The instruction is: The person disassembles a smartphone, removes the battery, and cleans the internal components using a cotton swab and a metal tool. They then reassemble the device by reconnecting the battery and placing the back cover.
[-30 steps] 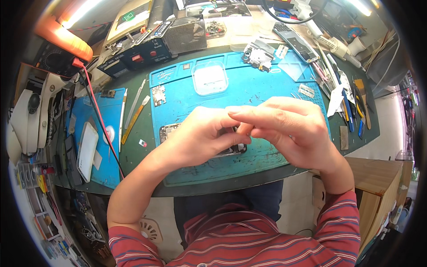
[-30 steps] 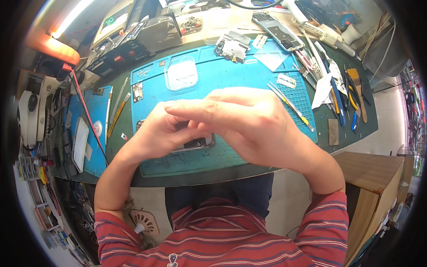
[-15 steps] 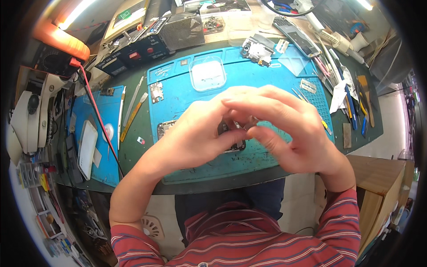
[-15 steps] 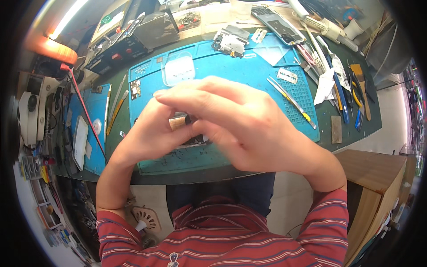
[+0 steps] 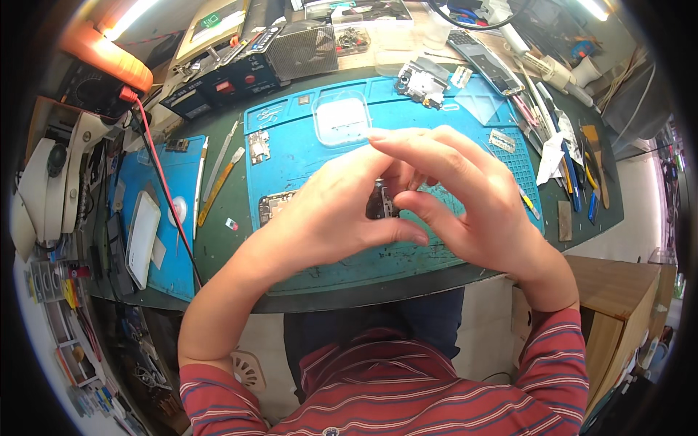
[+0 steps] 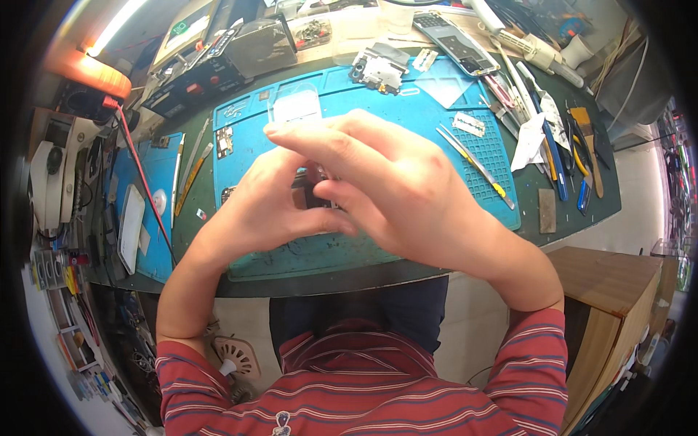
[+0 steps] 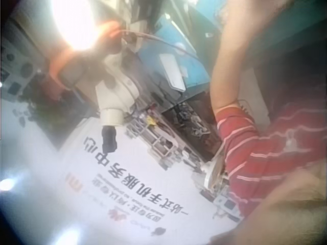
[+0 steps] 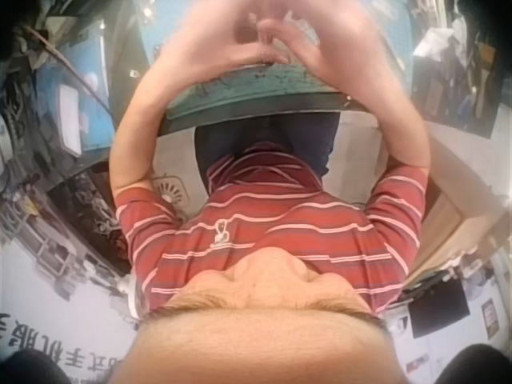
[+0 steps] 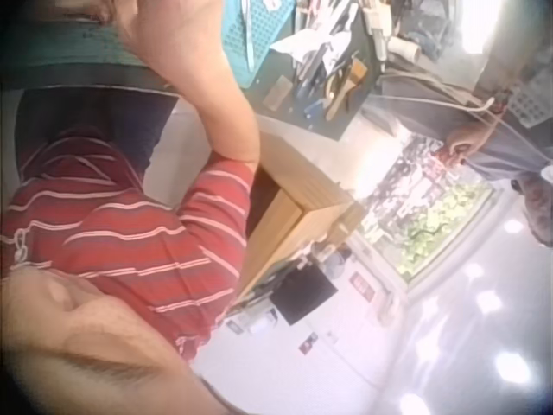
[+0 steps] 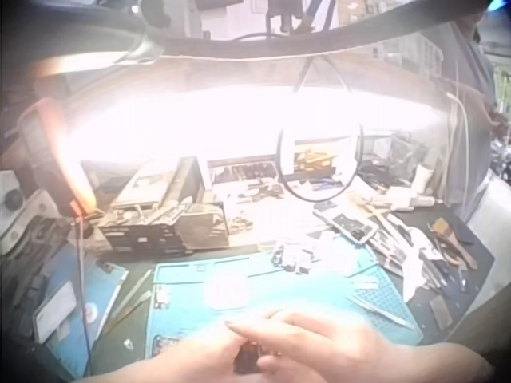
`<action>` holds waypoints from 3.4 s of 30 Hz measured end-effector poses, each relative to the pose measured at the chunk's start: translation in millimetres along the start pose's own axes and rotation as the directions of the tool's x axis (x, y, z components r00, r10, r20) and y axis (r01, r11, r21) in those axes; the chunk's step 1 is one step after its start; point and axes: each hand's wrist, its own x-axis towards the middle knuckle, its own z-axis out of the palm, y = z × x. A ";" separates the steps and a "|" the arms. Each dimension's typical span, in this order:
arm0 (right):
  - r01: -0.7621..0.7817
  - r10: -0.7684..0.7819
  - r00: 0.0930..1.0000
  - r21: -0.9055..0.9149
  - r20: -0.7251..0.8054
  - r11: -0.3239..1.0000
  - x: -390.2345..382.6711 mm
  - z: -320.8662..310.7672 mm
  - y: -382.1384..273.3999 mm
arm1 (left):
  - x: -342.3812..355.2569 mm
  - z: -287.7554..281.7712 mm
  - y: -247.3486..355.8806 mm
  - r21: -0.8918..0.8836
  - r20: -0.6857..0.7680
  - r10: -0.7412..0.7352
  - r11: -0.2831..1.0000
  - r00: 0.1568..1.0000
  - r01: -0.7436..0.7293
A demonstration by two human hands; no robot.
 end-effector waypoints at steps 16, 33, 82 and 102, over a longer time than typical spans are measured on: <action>0.075 -0.061 0.991 0.113 -0.118 0.991 -1.0 0.4 3.7 | -1.5 -8.5 -22.8 0.165 0.041 0.179 0.969 0.983 -0.184; 0.037 -0.032 0.995 0.056 -0.091 0.998 -0.5 6.5 7.1 | -1.0 -11.3 -30.3 0.238 0.066 0.261 0.933 0.963 -0.269; 0.095 -0.089 0.992 0.063 -0.091 0.993 1.1 18.5 6.7 | 8.6 -30.3 -54.8 0.667 -0.305 0.373 0.740 0.876 -0.083; 0.097 -0.096 0.993 0.014 -0.074 0.995 7.9 11.3 -0.1 | -3.6 -18.5 -4.2 -0.044 0.067 -0.059 0.997 0.996 0.062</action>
